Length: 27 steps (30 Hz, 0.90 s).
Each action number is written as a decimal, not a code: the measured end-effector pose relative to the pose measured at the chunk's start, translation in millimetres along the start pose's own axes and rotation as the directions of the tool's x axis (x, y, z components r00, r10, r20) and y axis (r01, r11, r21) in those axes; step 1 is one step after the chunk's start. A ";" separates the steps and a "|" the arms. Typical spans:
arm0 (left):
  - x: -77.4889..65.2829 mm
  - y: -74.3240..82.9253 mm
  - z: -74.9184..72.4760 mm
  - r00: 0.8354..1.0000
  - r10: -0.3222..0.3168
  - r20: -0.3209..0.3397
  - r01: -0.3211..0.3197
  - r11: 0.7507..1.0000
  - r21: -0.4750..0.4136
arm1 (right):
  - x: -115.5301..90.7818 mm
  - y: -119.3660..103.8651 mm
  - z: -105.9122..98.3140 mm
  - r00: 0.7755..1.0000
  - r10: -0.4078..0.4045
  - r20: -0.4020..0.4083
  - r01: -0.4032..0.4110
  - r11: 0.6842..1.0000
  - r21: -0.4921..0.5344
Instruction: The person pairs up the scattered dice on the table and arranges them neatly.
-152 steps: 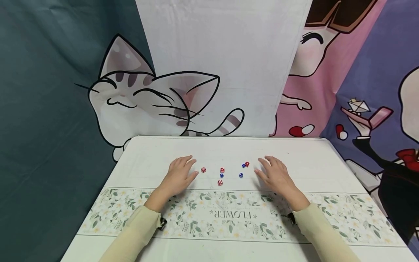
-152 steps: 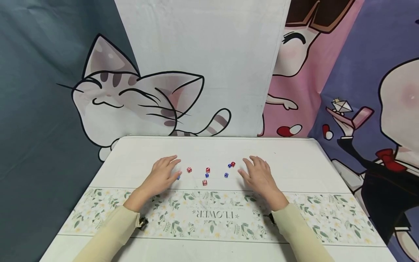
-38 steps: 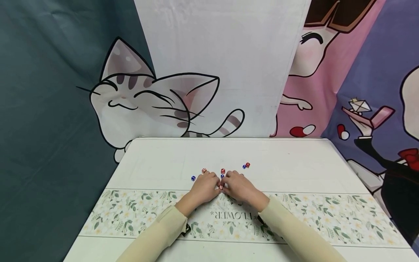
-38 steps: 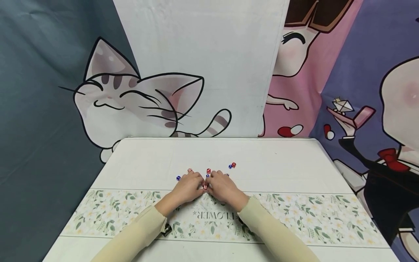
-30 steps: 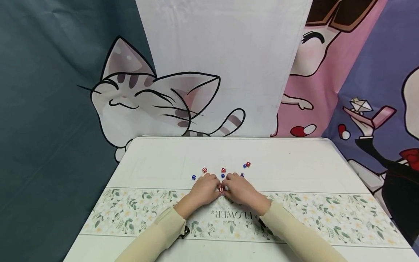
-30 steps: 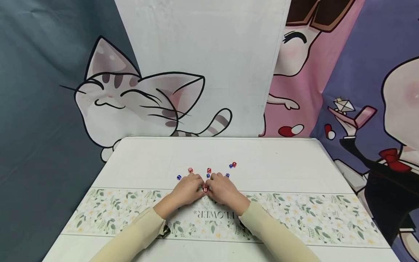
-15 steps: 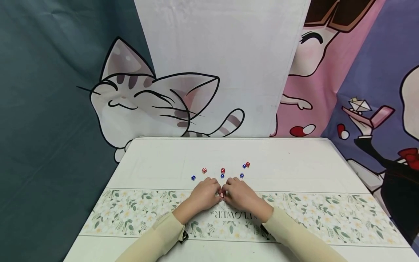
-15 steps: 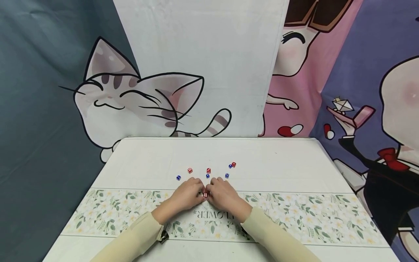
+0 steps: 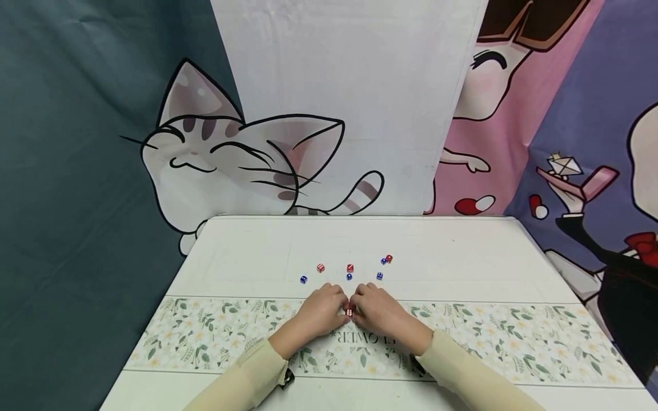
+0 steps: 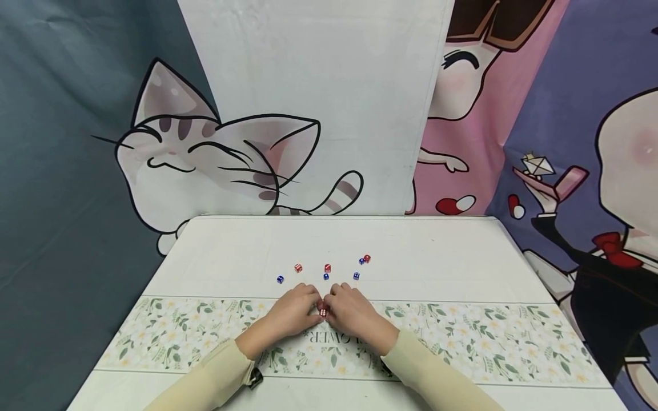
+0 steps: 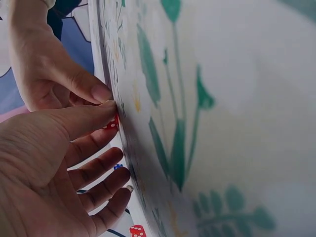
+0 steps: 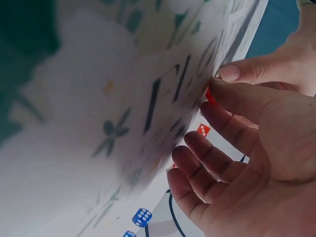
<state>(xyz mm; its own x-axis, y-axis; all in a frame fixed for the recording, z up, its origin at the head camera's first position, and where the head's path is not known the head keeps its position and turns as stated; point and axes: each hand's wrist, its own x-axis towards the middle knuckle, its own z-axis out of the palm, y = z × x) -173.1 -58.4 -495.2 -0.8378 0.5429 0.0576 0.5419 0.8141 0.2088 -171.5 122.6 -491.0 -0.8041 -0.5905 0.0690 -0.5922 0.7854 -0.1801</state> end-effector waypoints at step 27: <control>-3.2 1.2 -2.2 1.000 0.010 -0.001 -0.010 1.000 -0.007 | 51.3 37.1 -24.2 0.989 0.145 -0.020 -0.141 0.981 0.131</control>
<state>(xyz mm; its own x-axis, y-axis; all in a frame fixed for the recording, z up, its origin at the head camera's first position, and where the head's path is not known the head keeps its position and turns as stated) -169.8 -59.6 -493.0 -0.8327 0.5504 0.0605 0.5494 0.8075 0.2148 -236.0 125.9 -470.4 -0.8823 -0.4666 0.0618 -0.4608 0.8296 -0.3153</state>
